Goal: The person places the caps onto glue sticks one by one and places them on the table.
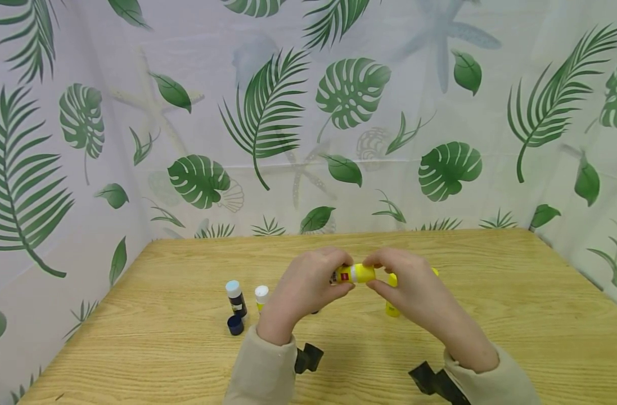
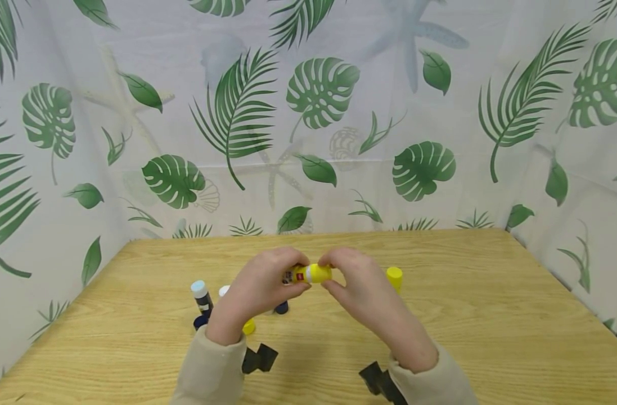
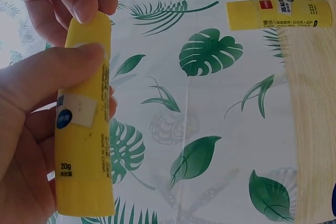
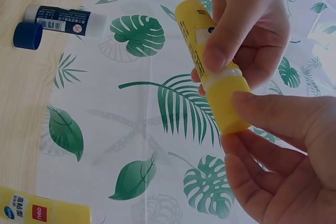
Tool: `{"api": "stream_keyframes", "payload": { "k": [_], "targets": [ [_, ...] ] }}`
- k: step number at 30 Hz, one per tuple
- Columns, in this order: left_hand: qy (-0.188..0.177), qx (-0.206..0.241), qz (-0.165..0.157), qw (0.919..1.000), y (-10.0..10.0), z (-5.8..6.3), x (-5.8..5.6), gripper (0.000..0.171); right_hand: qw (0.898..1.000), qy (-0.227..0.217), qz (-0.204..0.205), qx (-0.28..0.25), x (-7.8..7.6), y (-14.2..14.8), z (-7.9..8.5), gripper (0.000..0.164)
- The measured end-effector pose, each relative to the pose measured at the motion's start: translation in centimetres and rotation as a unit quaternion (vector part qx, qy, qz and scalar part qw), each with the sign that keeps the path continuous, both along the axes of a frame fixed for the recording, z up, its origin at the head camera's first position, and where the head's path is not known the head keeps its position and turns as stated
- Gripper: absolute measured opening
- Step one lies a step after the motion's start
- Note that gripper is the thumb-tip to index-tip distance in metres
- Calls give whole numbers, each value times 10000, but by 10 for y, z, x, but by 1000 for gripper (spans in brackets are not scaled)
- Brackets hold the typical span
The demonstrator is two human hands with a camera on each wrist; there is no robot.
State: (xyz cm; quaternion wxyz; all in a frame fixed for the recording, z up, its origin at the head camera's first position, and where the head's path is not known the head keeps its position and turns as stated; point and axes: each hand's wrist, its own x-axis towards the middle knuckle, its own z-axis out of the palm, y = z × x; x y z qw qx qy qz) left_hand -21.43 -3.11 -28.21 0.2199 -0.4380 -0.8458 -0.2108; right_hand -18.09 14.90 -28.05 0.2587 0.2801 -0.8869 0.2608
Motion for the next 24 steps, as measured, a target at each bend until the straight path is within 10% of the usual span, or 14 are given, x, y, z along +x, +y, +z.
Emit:
{"api": "stream_keyframes", "payload": {
  "k": [24],
  "targets": [
    [-16,93,-154,9998,-1,12,-2,23,9995,78,73,-291,-3,1,11,30]
  ]
}}
